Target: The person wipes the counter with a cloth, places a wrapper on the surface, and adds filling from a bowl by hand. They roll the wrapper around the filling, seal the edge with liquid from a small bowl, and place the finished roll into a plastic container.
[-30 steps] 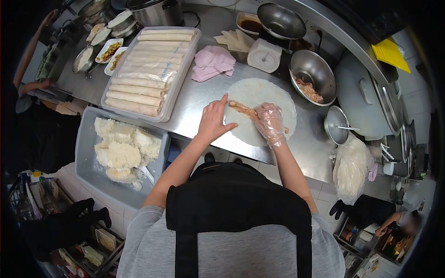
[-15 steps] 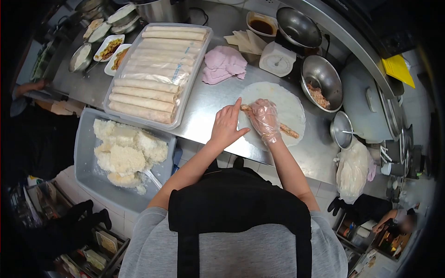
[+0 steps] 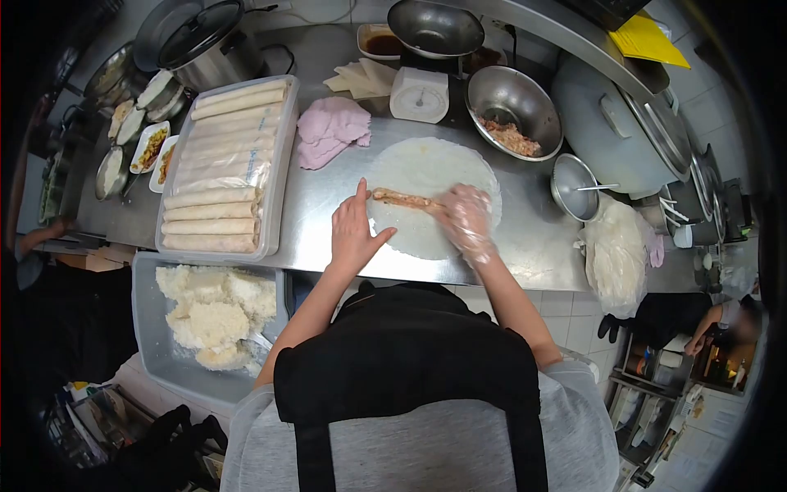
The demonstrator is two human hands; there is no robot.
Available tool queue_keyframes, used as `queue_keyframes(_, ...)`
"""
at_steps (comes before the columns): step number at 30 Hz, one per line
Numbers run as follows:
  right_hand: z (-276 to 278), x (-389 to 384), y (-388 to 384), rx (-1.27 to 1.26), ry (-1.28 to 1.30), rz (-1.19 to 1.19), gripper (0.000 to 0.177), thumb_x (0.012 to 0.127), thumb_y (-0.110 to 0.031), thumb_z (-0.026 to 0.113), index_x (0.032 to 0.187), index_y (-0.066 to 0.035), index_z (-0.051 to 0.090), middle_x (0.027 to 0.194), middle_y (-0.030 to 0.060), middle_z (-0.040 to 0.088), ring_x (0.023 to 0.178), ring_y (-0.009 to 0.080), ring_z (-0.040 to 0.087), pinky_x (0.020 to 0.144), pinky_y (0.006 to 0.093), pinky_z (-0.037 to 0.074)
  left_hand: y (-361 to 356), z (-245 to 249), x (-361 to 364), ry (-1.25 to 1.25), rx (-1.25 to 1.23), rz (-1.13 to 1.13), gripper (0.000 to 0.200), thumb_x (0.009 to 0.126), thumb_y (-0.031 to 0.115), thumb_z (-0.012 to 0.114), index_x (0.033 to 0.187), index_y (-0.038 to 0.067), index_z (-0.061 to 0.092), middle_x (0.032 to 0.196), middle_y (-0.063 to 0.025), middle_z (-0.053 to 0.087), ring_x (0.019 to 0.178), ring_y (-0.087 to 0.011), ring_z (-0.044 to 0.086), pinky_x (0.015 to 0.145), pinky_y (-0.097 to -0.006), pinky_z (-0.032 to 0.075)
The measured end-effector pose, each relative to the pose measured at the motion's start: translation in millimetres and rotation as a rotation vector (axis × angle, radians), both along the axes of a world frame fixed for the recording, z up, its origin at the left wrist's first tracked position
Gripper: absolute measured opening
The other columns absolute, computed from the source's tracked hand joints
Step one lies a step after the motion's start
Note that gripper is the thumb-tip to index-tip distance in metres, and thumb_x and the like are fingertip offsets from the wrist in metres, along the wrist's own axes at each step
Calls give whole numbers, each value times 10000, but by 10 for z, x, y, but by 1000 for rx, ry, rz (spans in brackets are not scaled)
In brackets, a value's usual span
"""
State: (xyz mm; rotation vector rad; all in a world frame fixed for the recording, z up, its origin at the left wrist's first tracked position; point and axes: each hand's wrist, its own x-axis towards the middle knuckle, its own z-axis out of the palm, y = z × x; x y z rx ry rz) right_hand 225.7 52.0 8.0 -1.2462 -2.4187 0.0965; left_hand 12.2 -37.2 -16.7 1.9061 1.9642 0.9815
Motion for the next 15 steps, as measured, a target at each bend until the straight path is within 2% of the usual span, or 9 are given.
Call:
queue_keyframes(3, -31, 491, -20, -19, 57, -35, 233, 692, -256, 751, 863, -112, 685, 859, 84, 582, 896, 278, 552, 816, 442, 403, 14, -19, 7, 11, -12, -6, 1081, 659, 266, 812, 1468, 8, 142, 1263, -132, 517, 1166, -313, 453, 1007, -438, 312)
queue_keyframes(5, -27, 648, -26, -148, 235, -42, 300, 688, -217, 756, 956, -95, 699, 923, 88, 610, 921, 289, 555, 830, 425, 427, 16, 6, 6, 17, -24, -5, 1085, 657, 268, 813, 1469, 10, 141, 1267, -132, 515, 1167, -314, 452, 1007, -437, 311)
queue_keyframes(6, -40, 704, -36, -161, 242, -38, 348, 688, -197, 754, 1014, -88, 697, 979, 98, 620, 955, 295, 552, 848, 401, 441, 13, 14, 7, 3, -27, -3, 1074, 652, 264, 813, 1465, 13, 158, 1271, -135, 512, 1168, -315, 450, 1006, -438, 311)
queue_keyframes(8, -55, 716, -27, -169, 251, -33, 344, 685, -198, 755, 1006, -86, 697, 985, 100, 618, 959, 292, 548, 849, 402, 440, -3, 47, 5, -8, -37, -10, 1063, 647, 260, 814, 1460, 16, 174, 1275, -138, 509, 1169, -315, 449, 1005, -439, 311)
queue_keyframes(10, -121, 775, -8, -175, 259, -32, 341, 682, -199, 756, 997, -84, 696, 990, 103, 616, 963, 289, 544, 851, 403, 440, -16, 73, 3, -9, 103, 15, 913, 648, 243, 805, 1397, 30, 327, 1253, -134, 523, 1157, -317, 457, 995, -436, 316)
queue_keyframes(11, -197, 806, 18, -187, 269, -27, 335, 678, -187, 757, 989, -79, 697, 995, 104, 615, 967, 288, 542, 852, 401, 440, -40, 97, 11, -6, 101, 8, 913, 648, 243, 805, 1397, 30, 327, 1253, -134, 523, 1157, -317, 457, 995, -436, 316)
queue_keyframes(13, -201, 810, 21, -199, 283, -24, 330, 674, -176, 759, 982, -75, 697, 1000, 105, 614, 970, 288, 539, 854, 400, 440, -128, 168, 29, 83, 194, -138, 700, 659, 216, 787, 1265, 41, 484, 1216, -127, 543, 1131, -320, 475, 974, -435, 332)
queue_keyframes(14, -78, 776, -29, -197, 292, -46, 333, 674, -176, 761, 984, -72, 698, 985, 108, 622, 970, 294, 551, 852, 396, 445, -153, 214, 63, 48, 176, -205, 542, 672, 194, 771, 1151, 50, 563, 1183, -115, 559, 1106, -314, 497, 932, -420, 371)
queue_keyframes(15, -13, 768, -55, -198, 298, -67, 336, 675, -175, 764, 987, -69, 699, 971, 110, 630, 970, 300, 563, 849, 391, 450, -153, 187, 88, -2, 129, -322, 465, 686, 175, 760, 1102, 59, 587, 1160, -94, 566, 1073, -294, 512, 890, -399, 404)
